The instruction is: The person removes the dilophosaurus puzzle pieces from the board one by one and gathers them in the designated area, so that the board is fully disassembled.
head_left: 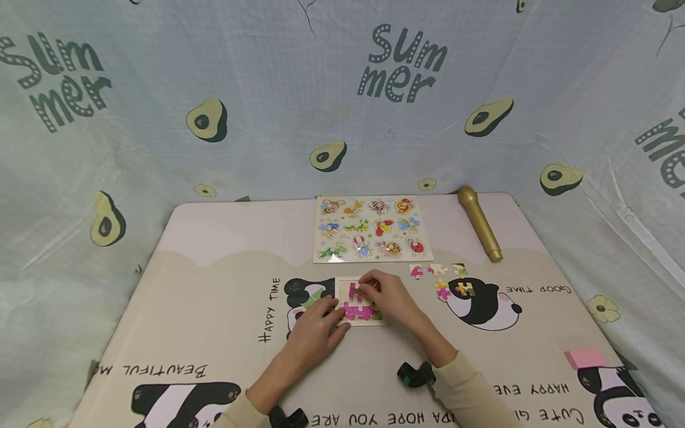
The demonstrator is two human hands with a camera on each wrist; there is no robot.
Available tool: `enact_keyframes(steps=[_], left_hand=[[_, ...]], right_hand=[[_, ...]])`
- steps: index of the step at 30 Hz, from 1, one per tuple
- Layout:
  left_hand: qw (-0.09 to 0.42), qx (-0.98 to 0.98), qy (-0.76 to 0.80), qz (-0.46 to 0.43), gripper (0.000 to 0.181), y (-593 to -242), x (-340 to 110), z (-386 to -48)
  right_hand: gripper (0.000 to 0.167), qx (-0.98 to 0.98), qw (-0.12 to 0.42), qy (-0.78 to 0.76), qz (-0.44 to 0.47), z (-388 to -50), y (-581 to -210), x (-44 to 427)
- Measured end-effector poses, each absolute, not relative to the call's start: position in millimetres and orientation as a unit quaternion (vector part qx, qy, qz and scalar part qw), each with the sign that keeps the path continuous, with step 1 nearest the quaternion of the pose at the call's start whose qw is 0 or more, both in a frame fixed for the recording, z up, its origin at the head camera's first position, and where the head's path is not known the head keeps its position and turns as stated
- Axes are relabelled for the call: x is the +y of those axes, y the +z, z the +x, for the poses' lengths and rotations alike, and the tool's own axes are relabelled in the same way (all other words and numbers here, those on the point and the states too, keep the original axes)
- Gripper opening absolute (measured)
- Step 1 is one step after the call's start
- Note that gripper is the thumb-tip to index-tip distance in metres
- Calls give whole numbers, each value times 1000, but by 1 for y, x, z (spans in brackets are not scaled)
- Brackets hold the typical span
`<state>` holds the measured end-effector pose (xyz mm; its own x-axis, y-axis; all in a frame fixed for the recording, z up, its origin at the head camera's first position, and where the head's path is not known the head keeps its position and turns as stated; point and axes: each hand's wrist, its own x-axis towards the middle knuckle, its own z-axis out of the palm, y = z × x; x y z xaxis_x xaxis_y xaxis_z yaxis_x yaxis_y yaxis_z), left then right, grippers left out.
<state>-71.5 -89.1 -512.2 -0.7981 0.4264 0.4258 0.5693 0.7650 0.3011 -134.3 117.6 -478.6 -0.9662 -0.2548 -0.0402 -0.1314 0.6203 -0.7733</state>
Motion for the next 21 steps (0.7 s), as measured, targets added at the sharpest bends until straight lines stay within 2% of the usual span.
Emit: enact_keyframes(steps=[21], left_hand=[[169, -922, -223, -269, 34, -512, -89, -71]], right_hand=[[15, 913, 49, -402, -53, -139, -466, 181]])
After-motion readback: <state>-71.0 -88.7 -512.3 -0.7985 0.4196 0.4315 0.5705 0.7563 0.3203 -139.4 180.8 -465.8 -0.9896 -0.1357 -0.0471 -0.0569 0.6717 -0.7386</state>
